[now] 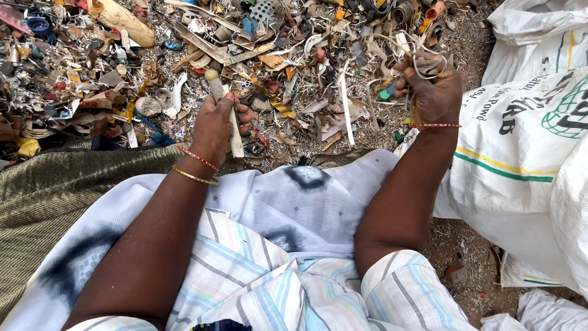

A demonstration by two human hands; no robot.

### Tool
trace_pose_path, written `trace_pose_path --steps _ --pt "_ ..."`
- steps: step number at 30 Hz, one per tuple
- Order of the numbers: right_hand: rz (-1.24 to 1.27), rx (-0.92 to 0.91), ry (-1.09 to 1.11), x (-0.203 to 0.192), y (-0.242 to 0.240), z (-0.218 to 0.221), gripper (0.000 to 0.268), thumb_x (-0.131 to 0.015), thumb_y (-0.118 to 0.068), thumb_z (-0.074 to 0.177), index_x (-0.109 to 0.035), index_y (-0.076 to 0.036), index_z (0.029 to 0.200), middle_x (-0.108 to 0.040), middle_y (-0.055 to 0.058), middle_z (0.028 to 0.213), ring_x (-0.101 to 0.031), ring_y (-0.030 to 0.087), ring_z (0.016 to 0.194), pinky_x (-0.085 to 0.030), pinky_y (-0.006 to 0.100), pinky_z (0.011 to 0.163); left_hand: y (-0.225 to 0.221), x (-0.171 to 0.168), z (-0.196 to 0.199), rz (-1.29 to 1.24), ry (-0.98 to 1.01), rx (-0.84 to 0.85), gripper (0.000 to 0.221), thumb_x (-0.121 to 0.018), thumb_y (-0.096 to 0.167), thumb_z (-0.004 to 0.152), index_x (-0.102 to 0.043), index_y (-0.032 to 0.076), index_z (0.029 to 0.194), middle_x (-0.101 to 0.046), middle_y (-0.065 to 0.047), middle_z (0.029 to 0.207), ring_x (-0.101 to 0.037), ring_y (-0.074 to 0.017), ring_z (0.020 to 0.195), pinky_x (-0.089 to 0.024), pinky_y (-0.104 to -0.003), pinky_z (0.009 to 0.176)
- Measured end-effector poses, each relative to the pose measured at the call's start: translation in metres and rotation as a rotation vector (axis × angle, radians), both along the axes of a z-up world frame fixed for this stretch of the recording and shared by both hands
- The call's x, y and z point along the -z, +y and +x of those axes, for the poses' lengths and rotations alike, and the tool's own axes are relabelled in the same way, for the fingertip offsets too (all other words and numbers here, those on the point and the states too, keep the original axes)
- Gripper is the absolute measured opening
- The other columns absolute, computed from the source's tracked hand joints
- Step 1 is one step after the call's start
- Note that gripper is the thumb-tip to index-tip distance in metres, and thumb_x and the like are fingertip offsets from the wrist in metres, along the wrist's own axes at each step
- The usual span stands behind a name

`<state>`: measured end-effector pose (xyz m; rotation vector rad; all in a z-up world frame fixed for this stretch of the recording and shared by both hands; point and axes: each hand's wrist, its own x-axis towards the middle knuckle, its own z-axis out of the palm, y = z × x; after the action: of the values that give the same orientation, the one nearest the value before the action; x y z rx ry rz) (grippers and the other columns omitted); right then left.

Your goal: The person sits on the ground and sorts through a pile of mixed waste by hand, picking out specific items like wooden sticks and pieces of plastic and placing them into a large white bag.

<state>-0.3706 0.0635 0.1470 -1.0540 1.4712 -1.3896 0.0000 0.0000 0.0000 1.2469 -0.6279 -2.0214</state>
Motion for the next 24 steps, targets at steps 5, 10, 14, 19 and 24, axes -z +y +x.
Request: trace_pose_path --steps 5,10,14,19,24 --pt "0.155 0.003 -0.054 0.021 -0.006 -0.001 0.017 -0.068 0.001 0.102 -0.065 0.006 0.118 -0.074 0.018 0.105 -0.075 0.019 0.083 -0.066 0.032 0.074 -0.002 -0.004 -0.002 -0.023 -0.017 0.03 0.023 -0.047 0.028 0.107 -0.05 0.007 0.118 -0.067 -0.007 0.095 -0.07 -0.0154 0.08 -0.06 -0.03 0.064" --pt "0.121 -0.009 -0.094 0.024 -0.001 -0.012 0.018 -0.064 0.003 0.103 -0.067 0.005 0.12 -0.074 0.017 0.101 -0.074 0.019 0.081 -0.065 0.032 0.072 0.001 -0.005 -0.001 -0.019 -0.046 0.041 0.021 -0.048 0.026 0.107 -0.048 0.007 0.117 -0.068 -0.008 0.096 -0.07 -0.0158 0.081 -0.06 -0.03 0.065" --pt "0.297 0.068 0.135 0.048 -0.004 -0.028 0.018 -0.061 0.003 0.102 -0.067 0.006 0.118 -0.075 0.014 0.099 -0.074 0.016 0.078 -0.065 0.029 0.069 -0.003 -0.007 -0.001 -0.015 -0.07 0.039 0.02 -0.047 0.025 0.107 -0.05 0.008 0.117 -0.068 -0.007 0.095 -0.07 -0.0157 0.081 -0.061 -0.03 0.065" --pt "0.727 0.249 0.515 0.104 -0.011 -0.038 0.039 -0.059 0.003 0.088 -0.063 -0.003 0.127 -0.074 0.015 0.096 -0.074 0.022 0.074 -0.067 0.039 0.069 0.0 -0.003 -0.002 -0.028 -0.051 0.056 0.02 -0.047 0.026 0.108 -0.052 0.008 0.117 -0.068 -0.007 0.095 -0.069 -0.0145 0.08 -0.06 -0.029 0.064" --pt "1.178 -0.234 0.865 0.159 -0.018 -0.005 0.095 -0.094 -0.013 0.07 -0.038 -0.015 0.146 -0.044 0.023 0.143 -0.05 0.041 0.127 -0.045 0.05 0.107 0.001 0.004 -0.001 -0.049 -0.024 0.037 0.021 -0.049 0.025 0.108 -0.05 0.006 0.116 -0.067 -0.007 0.095 -0.071 -0.0159 0.08 -0.061 -0.03 0.063"
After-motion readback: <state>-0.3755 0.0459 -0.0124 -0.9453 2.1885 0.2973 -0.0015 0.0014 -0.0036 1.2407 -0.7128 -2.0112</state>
